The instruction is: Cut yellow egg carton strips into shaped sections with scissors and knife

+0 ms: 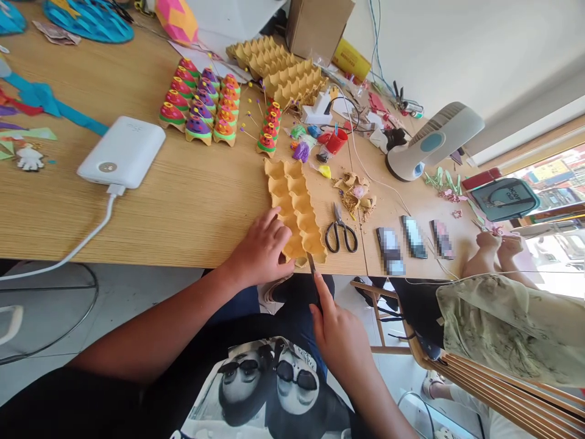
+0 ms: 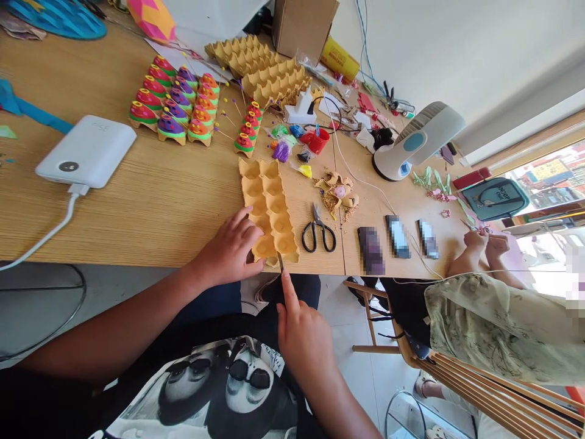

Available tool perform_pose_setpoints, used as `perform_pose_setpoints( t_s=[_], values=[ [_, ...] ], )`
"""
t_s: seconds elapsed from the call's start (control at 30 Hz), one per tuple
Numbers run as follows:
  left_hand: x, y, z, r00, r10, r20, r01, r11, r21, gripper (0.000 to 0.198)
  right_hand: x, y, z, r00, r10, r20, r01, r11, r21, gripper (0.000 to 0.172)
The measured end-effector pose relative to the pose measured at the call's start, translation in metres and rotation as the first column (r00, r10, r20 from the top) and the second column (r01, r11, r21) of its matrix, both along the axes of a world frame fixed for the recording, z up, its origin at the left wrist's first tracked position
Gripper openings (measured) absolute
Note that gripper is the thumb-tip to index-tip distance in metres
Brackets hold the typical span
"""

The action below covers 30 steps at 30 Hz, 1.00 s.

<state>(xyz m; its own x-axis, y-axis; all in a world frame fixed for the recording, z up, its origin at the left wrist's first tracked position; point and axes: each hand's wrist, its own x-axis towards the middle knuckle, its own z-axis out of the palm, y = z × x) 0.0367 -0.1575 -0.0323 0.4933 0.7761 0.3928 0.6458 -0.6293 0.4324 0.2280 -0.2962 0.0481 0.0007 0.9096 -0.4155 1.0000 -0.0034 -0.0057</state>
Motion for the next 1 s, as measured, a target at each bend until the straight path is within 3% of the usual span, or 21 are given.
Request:
perform_pose_setpoints(
  t_s=[0.3,0.57,0.83,1.0],
  values=[
    [0.0,0.002,-0.002,1.0,-0.02,0.024,0.021,1.0,-0.01,0.031,-0.008,0.023,0.004,1.0,0.024,0.016,-0.025,1.0,0.017,0.066],
    [0.0,0.001,-0.003,0.999,-0.007,0.045,0.007,1.0,-0.006,0.032,0.001,-0.003,0.004,1.0,0.003,-0.007,-0.003,1.0,0.016,0.064],
    [0.0,0.003,-0.003,1.0,-0.018,0.021,0.018,1.0,0.004,0.032,-0.009,0.025,0.009,0.999,0.002,-0.038,0.0,0.999,0.037,0.065],
    [0.001,0.001,-0.003,1.0,0.007,0.019,-0.007,1.0,0.012,0.034,-0.004,0.007,0.005,1.0,0.009,-0.007,-0.009,0.999,0.05,0.066]
  ],
)
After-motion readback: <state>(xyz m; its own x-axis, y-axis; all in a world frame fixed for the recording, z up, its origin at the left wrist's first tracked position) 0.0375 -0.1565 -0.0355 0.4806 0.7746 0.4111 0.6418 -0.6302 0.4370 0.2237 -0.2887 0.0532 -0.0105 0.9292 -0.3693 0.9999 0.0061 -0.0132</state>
